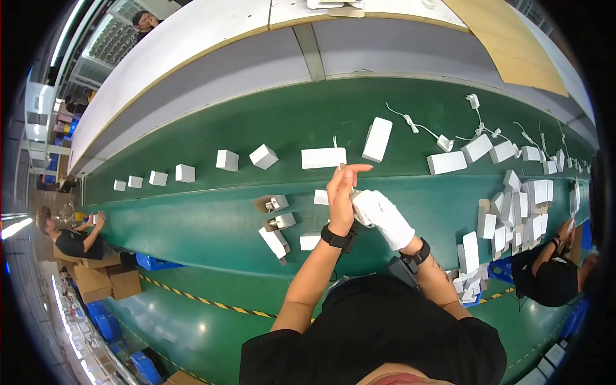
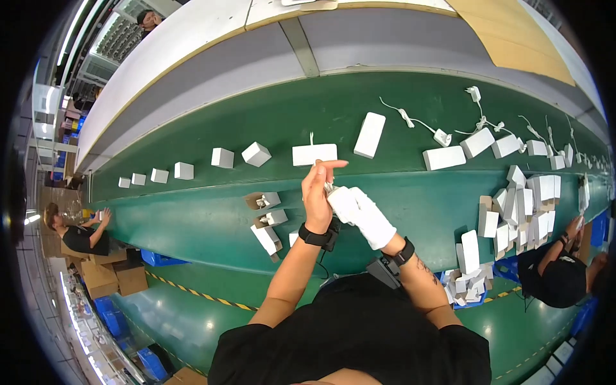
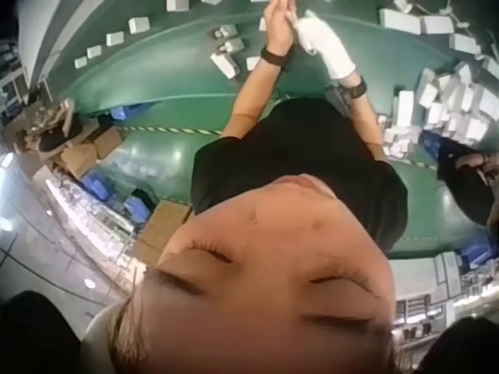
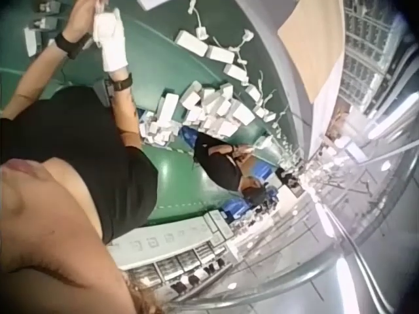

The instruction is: The person picks up a power adapter and a box, places the adapter inside, and closes the box lid before setting it on the conveyor belt. This process is repeated for several power adapters and boxes.

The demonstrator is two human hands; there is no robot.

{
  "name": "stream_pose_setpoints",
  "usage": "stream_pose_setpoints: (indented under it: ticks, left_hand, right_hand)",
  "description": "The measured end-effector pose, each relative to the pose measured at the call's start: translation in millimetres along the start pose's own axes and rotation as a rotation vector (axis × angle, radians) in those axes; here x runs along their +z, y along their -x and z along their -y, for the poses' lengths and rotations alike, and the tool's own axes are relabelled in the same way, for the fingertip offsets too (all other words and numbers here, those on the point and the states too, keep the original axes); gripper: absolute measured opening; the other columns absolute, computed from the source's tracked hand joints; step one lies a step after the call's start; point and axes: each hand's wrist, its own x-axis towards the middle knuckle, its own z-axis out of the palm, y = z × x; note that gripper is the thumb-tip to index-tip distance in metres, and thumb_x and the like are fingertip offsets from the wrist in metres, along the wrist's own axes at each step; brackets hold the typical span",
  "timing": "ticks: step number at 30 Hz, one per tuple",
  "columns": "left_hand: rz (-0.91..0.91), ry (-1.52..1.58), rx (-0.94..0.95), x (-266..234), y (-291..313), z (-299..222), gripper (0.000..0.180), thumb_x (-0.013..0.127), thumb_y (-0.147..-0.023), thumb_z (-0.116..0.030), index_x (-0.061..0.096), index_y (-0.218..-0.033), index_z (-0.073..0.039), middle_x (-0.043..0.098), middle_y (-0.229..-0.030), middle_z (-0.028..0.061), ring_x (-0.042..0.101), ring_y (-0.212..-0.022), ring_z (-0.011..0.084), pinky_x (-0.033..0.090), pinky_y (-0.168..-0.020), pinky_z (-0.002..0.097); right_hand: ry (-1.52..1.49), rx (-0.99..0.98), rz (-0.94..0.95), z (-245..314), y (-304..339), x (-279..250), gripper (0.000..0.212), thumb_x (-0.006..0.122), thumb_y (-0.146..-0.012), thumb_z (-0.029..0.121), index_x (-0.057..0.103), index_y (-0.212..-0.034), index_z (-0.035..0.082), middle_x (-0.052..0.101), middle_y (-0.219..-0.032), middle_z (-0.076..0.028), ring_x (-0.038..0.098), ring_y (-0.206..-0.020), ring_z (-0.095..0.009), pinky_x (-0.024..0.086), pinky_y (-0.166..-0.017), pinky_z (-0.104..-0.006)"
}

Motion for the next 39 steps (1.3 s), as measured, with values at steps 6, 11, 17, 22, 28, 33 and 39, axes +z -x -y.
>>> stream_pose_setpoints:
  ticks: [6,11,17,22,28,33,39]
  left_hand:
    - [0.447,-0.092,0.058,-51,-59,16,0.044,0.060,-0.082,-0.023,0.055,-0.122,-0.005,0.053,-0.116,0.0090,0.048,-0.113,0.0212,0.033,-0.099,0.0306]
    - [0.299,-1.541,0.074,-87,-89,99,0.092,0.078,-0.060,-0.012,0.033,-0.140,-0.017,0.046,-0.133,0.0132,0.035,-0.132,0.0271,0.030,-0.107,0.0401]
    - [0.620,-1.194,-0.398,-128,-125,162,0.090,0.080,-0.054,-0.011,0.038,-0.133,-0.013,0.050,-0.127,0.0113,0.044,-0.123,0.0290,0.034,-0.104,0.0399]
    - [0.682,-0.208,-0.491,-100,-110,112,0.084,0.080,-0.055,-0.007,0.041,-0.130,-0.011,0.051,-0.124,0.0091,0.047,-0.119,0.0248,0.036,-0.102,0.0377]
    - [0.893,-0.311,-0.225,-70,-75,72,0.076,0.079,-0.062,-0.009,0.044,-0.129,-0.012,0.051,-0.125,0.0048,0.048,-0.117,0.0177,0.040,-0.098,0.0351]
    - [0.885,-0.318,-0.230,-49,-53,67,0.081,0.085,-0.057,-0.017,0.046,-0.128,-0.009,0.052,-0.125,0.0068,0.050,-0.116,0.0225,0.039,-0.099,0.0362]
    - [0.925,-0.481,-0.049,-16,-35,72,0.086,0.088,-0.051,-0.023,0.048,-0.126,-0.008,0.054,-0.124,0.0114,0.052,-0.113,0.0258,0.041,-0.097,0.0372]
  right_hand:
    - [-0.185,-0.052,-0.052,2,-17,-26,0.038,0.062,-0.088,0.029,0.051,-0.115,0.003,0.058,-0.106,-0.008,0.057,-0.087,-0.012,0.048,-0.069,-0.0246]
    - [-0.377,0.048,0.024,22,-1,-60,0.045,0.056,-0.092,0.035,0.048,-0.119,0.000,0.055,-0.115,-0.014,0.057,-0.086,-0.016,0.050,-0.066,-0.0255]
    - [-0.839,0.406,0.149,49,25,-47,0.043,0.054,-0.092,0.029,0.043,-0.123,0.001,0.053,-0.114,-0.019,0.058,-0.085,-0.019,0.049,-0.061,-0.0255]
    - [-0.920,0.457,0.205,51,31,-49,0.048,0.053,-0.093,0.031,0.041,-0.127,0.000,0.052,-0.116,-0.021,0.058,-0.088,-0.020,0.050,-0.064,-0.0245]
    - [-0.845,0.461,0.205,45,9,-51,0.045,0.053,-0.093,0.029,0.045,-0.125,0.000,0.055,-0.115,-0.017,0.059,-0.092,-0.020,0.051,-0.069,-0.0233]
    - [-0.157,0.083,0.127,22,-6,-65,0.038,0.057,-0.088,0.025,0.053,-0.120,0.006,0.058,-0.111,-0.014,0.060,-0.091,-0.019,0.051,-0.070,-0.0286]
    - [1.497,-0.210,0.231,54,-15,-48,0.020,0.060,-0.077,0.018,0.062,-0.094,0.008,0.061,-0.092,-0.015,0.062,-0.082,-0.028,0.051,-0.069,-0.0373]
